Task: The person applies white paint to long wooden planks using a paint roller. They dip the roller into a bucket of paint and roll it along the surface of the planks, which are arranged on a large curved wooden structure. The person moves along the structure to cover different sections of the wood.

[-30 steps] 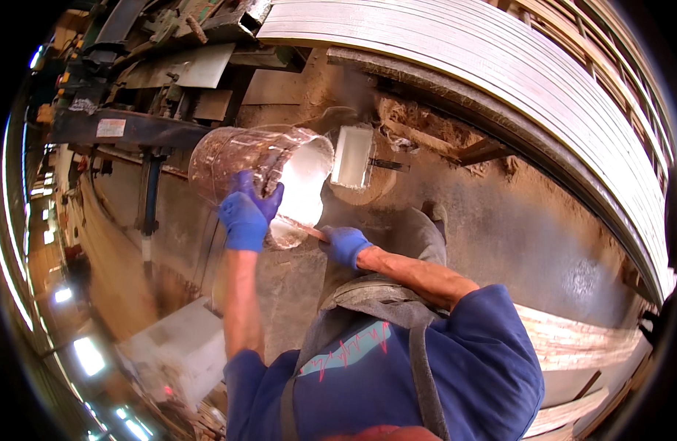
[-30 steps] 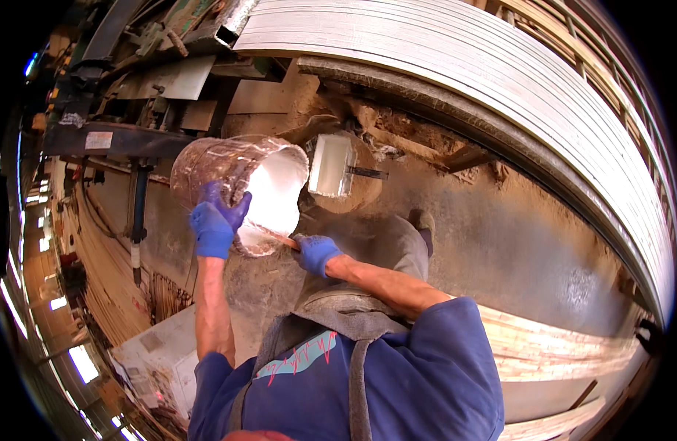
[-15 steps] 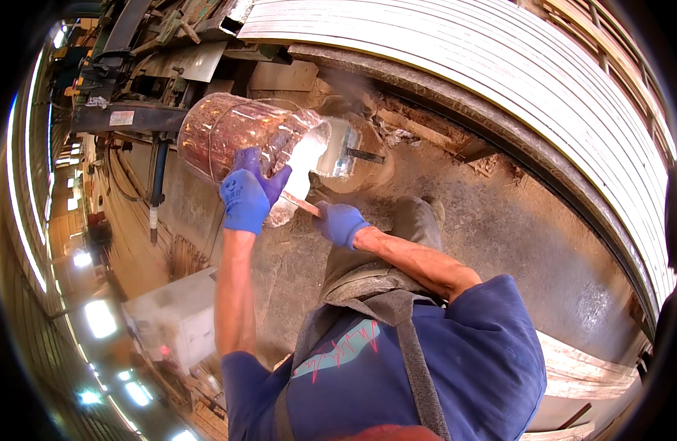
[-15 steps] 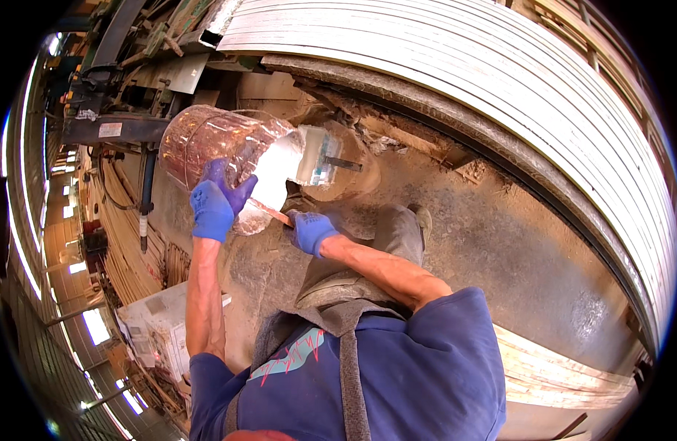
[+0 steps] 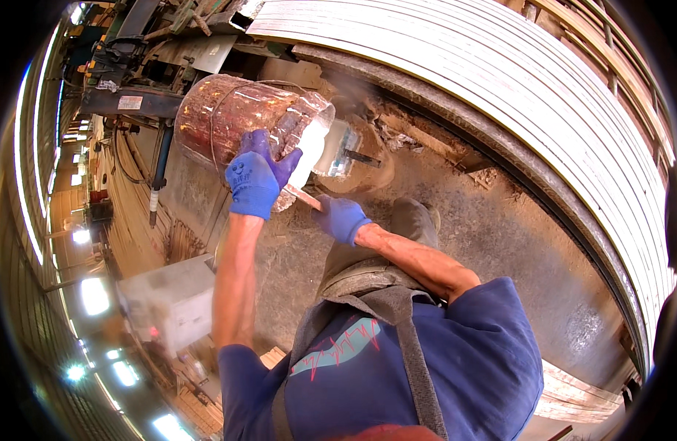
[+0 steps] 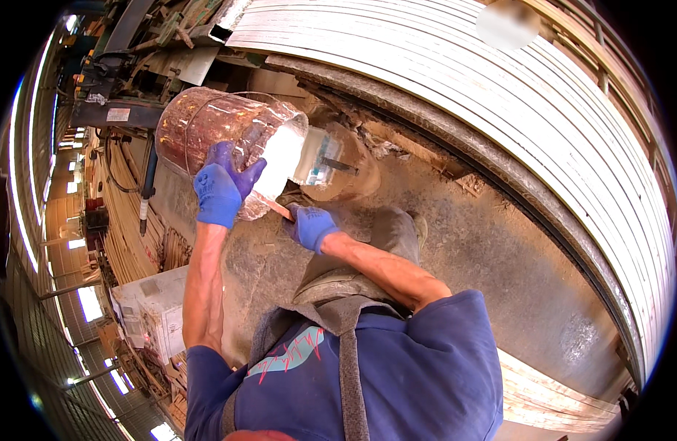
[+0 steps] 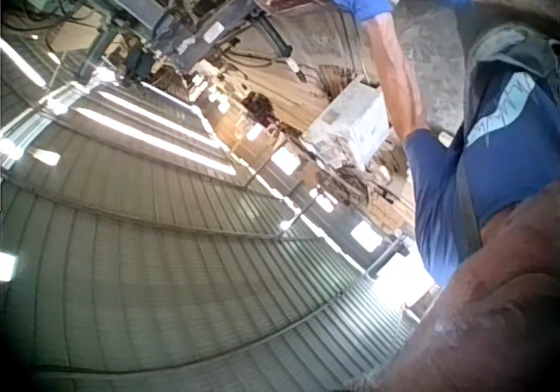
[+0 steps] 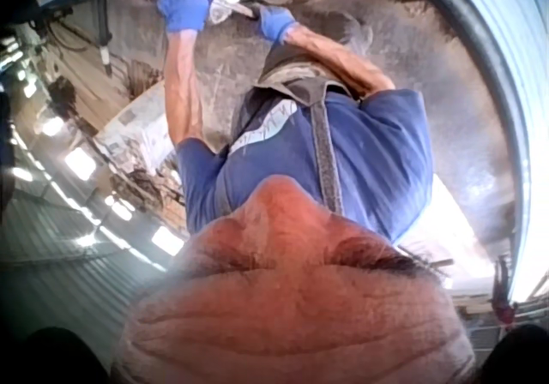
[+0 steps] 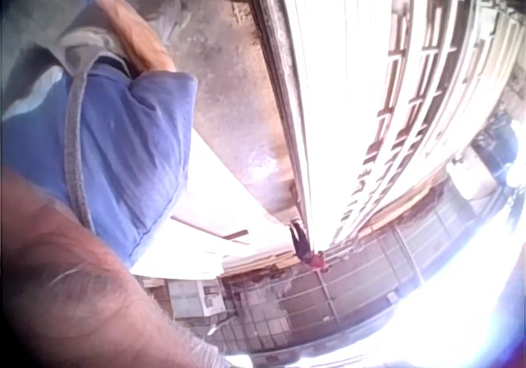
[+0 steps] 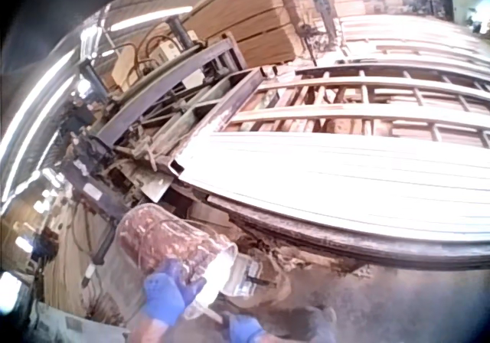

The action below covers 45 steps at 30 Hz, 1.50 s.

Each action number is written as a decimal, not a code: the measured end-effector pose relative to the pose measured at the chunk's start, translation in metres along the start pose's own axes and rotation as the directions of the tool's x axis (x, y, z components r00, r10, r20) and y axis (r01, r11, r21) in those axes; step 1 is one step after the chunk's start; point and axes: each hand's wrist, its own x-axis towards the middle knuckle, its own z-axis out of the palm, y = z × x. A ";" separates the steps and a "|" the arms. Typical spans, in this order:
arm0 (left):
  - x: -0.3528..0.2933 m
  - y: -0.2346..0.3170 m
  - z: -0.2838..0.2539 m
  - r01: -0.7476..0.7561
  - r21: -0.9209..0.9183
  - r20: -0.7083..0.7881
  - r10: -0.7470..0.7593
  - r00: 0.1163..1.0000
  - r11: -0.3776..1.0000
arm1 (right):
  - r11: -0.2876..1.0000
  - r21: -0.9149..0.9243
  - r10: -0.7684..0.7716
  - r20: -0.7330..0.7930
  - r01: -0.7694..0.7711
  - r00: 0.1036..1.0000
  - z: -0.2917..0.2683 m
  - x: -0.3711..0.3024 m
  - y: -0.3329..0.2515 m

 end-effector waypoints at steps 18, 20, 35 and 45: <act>0.027 0.004 0.000 -0.054 -0.016 -0.031 0.054 0.998 0.998 | 1.000 0.006 0.021 0.005 -0.021 1.000 -0.021 0.017 -0.003; 0.033 0.002 0.003 -0.097 -0.023 -0.045 0.096 0.994 0.995 | 1.000 0.002 0.022 -0.015 -0.022 1.000 -0.022 0.021 -0.002; 0.065 -0.067 0.019 -0.009 -0.083 0.049 0.013 0.999 0.997 | 0.991 -0.112 0.074 0.038 -0.069 0.997 0.012 0.067 -0.002; 0.102 -0.171 0.042 0.075 -0.238 0.071 -0.060 0.996 0.968 | 0.958 -0.242 0.169 0.035 -0.156 0.985 0.053 0.100 -0.040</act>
